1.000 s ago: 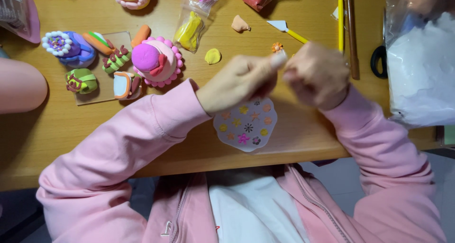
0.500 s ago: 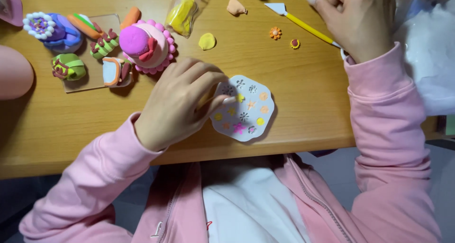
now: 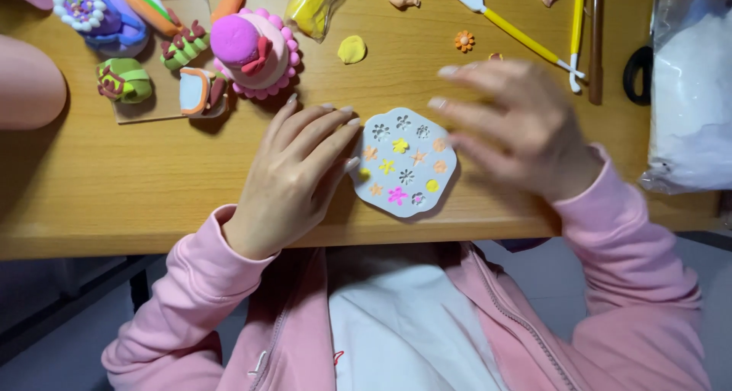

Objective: Molding small clay flowers using a silicone mold and various colors of clay

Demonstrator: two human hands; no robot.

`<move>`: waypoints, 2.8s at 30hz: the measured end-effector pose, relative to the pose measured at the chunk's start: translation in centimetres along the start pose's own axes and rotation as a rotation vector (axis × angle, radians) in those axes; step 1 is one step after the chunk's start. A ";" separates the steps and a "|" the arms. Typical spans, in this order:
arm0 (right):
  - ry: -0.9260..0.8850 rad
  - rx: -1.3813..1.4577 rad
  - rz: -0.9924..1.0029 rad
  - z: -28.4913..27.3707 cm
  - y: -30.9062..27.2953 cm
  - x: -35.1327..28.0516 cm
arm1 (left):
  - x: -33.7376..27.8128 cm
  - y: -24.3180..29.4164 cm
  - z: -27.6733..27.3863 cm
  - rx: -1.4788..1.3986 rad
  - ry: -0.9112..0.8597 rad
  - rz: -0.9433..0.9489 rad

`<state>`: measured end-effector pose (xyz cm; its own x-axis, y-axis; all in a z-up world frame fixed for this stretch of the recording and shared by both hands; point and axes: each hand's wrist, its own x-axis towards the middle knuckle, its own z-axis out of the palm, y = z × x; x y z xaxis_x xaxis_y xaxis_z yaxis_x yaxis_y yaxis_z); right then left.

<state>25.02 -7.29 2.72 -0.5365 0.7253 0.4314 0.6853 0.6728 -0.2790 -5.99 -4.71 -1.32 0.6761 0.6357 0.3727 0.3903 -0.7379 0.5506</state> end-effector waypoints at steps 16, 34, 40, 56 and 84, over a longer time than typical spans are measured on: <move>-0.115 -0.029 0.096 2.7 -2.4 -1.1 | -0.5 0.6 1.6 0.031 0.023 -0.031; -0.014 0.348 0.240 2.5 -3.6 -1.6 | 1.2 1.8 2.3 -0.830 -0.023 -0.492; 0.078 0.092 0.265 0.8 -4.7 -2.4 | 1.4 4.7 3.2 -1.195 0.302 -0.584; 0.042 0.370 0.468 0.6 -5.4 -1.2 | 1.0 7.8 7.4 -1.213 0.581 -0.456; 0.102 -0.015 0.327 -0.1 -5.4 -0.5 | 1.0 8.2 7.9 -1.533 0.478 -0.309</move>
<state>21.61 -11.30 4.15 -0.2353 0.8835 0.4050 0.8203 0.4040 -0.4049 2.85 -11.96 -2.33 0.3373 0.9314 0.1370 -0.6805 0.1407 0.7191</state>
